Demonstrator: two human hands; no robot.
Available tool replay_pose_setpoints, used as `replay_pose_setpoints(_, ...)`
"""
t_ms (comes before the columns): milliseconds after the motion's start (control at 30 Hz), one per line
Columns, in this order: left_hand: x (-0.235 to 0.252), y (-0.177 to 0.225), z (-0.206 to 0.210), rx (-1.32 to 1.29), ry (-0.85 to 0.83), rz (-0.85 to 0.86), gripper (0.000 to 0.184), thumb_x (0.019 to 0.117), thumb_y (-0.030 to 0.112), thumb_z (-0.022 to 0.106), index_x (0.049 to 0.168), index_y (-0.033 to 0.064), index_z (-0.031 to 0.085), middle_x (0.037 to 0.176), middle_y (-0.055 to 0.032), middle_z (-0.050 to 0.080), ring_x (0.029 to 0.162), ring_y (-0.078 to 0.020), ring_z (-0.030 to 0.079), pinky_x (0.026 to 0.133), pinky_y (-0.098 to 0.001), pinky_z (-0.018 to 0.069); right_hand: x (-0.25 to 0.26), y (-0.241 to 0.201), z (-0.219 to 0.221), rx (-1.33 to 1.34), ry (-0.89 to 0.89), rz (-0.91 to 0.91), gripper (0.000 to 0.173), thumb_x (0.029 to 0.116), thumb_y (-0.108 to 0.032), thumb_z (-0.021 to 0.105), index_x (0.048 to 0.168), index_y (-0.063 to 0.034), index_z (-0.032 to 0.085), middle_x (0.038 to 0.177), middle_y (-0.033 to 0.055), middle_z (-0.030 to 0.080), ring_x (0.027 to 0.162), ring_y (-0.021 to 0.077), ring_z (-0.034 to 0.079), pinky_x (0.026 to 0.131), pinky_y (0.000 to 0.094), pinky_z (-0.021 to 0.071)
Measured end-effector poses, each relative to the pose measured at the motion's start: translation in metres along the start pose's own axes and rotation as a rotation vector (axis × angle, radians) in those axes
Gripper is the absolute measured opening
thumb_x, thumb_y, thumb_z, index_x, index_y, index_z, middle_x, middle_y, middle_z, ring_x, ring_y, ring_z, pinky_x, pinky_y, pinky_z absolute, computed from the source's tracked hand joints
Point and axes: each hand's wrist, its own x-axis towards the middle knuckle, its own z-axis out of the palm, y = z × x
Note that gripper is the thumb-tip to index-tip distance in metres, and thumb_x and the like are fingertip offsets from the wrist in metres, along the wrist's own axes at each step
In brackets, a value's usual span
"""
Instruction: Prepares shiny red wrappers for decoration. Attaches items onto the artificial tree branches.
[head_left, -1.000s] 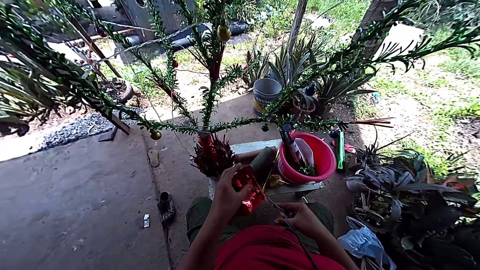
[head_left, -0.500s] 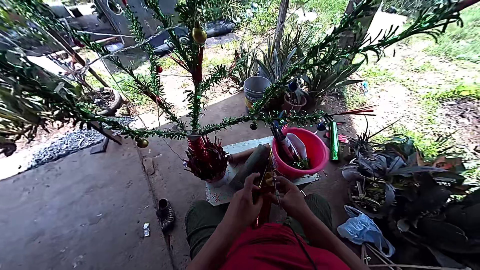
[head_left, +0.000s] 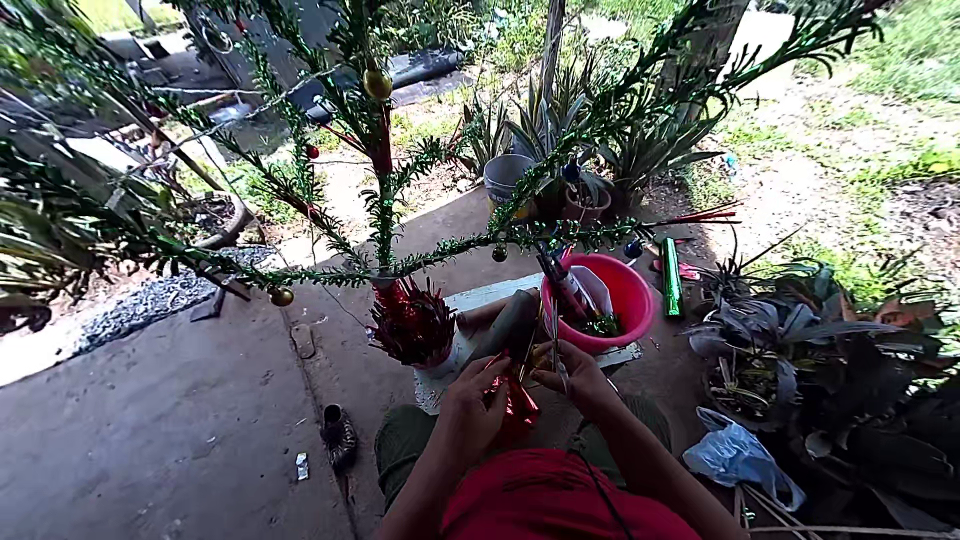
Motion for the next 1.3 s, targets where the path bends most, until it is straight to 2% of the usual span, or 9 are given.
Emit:
replay_pose_setpoints(100, 0.004, 0.0, 0.001, 0.096, 0.018, -0.044, 0.047, 0.0888, 0.011, 0.072, 0.134, 0.0005, 0.065, 0.136, -0.0184, 0.062, 0.12, -0.0218, 0.065, 0.099, -0.0327, 0.0546, -0.012, 0.01, -0.012, -0.364, 0.039, -0.072, 0.056, 0.0826, -0.026, 0.083, 0.131, -0.0038, 0.064, 0.105, 0.0036, 0.073, 0.094, 0.0087, 0.069, 0.084, 0.0267, 0.0578)
replay_pose_setpoints(167, 0.007, -0.001, 0.001, 0.151, 0.033, -0.07, 0.053, 0.0863, 0.011, 0.075, 0.137, -0.0007, 0.062, 0.139, -0.0207, 0.06, 0.122, -0.0254, 0.064, 0.099, -0.0361, 0.0547, -0.027, 0.012, -0.022, -0.619, 0.024, -0.158, 0.064, 0.0808, -0.041, 0.083, 0.134, -0.0097, 0.067, 0.108, 0.0041, 0.073, 0.102, 0.015, 0.067, 0.094, 0.0376, 0.0541)
replay_pose_setpoints(233, 0.009, -0.002, 0.001, 0.191, 0.054, -0.086, 0.057, 0.0849, 0.01, 0.075, 0.138, -0.0018, 0.061, 0.141, -0.0224, 0.058, 0.123, -0.027, 0.064, 0.1, -0.0371, 0.0543, -0.042, 0.017, -0.03, -0.805, 0.025, -0.279, 0.064, 0.0799, -0.05, 0.081, 0.132, -0.014, 0.071, 0.104, 0.0024, 0.075, 0.101, 0.0222, 0.067, 0.093, 0.051, 0.0518)
replay_pose_setpoints(333, 0.012, -0.004, 0.0, 0.224, 0.057, -0.119, 0.058, 0.0866, 0.01, 0.073, 0.141, -0.0019, 0.058, 0.144, -0.0222, 0.056, 0.125, -0.0267, 0.062, 0.102, -0.0362, 0.0532, -0.058, 0.019, -0.036, -1.048, 0.05, -0.334, 0.063, 0.0776, -0.051, 0.081, 0.132, -0.0211, 0.072, 0.101, 0.0017, 0.075, 0.101, 0.0283, 0.067, 0.088, 0.0597, 0.0487)
replay_pose_setpoints(500, 0.014, -0.004, 0.003, 0.251, 0.067, -0.118, 0.056, 0.088, 0.012, 0.072, 0.141, -0.0014, 0.059, 0.144, -0.0212, 0.056, 0.125, -0.0264, 0.062, 0.101, -0.0361, 0.0536, -0.06, 0.024, -0.028, -1.268, 0.115, -0.388, 0.066, 0.0742, -0.048, 0.082, 0.134, -0.0237, 0.071, 0.098, 0.0058, 0.074, 0.103, 0.035, 0.067, 0.084, 0.0599, 0.0492)
replay_pose_setpoints(767, 0.008, -0.002, 0.001, 0.214, 0.073, -0.058, 0.054, 0.0864, 0.011, 0.073, 0.138, -0.0013, 0.062, 0.14, -0.022, 0.059, 0.124, -0.0269, 0.063, 0.101, -0.0353, 0.0537, -0.05, 0.02, -0.021, -1.015, 0.017, -0.235, 0.061, 0.0794, -0.042, 0.082, 0.134, -0.0175, 0.07, 0.099, 0.0042, 0.075, 0.098, 0.0287, 0.067, 0.087, 0.0569, 0.0497)
replay_pose_setpoints(833, 0.005, -0.002, -0.002, 0.168, 0.07, -0.037, 0.054, 0.0859, 0.012, 0.074, 0.137, -0.001, 0.062, 0.139, -0.0208, 0.06, 0.124, -0.0249, 0.063, 0.102, -0.0333, 0.0531, -0.046, 0.015, -0.024, -0.837, -0.087, -0.075, 0.063, 0.0807, -0.041, 0.083, 0.136, -0.0159, 0.068, 0.101, 0.0038, 0.074, 0.096, 0.0191, 0.067, 0.089, 0.0441, 0.0533)
replay_pose_setpoints(967, 0.002, 0.001, -0.009, 0.061, 0.036, -0.035, 0.053, 0.0863, 0.013, 0.075, 0.137, 0.0015, 0.063, 0.14, -0.0181, 0.06, 0.126, -0.02, 0.062, 0.103, -0.0302, 0.0517, -0.037, 0.009, -0.032, -0.544, -0.258, 0.168, 0.065, 0.0796, -0.035, 0.087, 0.137, -0.0144, 0.066, 0.096, -0.0007, 0.07, 0.077, 0.0008, 0.063, 0.073, 0.0202, 0.0538)
replay_pose_setpoints(1300, 0.002, -0.002, -0.019, -0.08, -0.017, -0.049, 0.056, 0.0856, 0.015, 0.077, 0.138, 0.0034, 0.063, 0.139, -0.0162, 0.061, 0.124, -0.0151, 0.061, 0.102, -0.0258, 0.051, -0.03, 0.006, -0.036, -0.262, -0.457, 0.286, 0.049, 0.0816, -0.024, 0.084, 0.126, -0.0084, 0.07, 0.082, -0.0111, 0.069, 0.068, -0.0042, 0.061, 0.067, 0.0159, 0.0527)
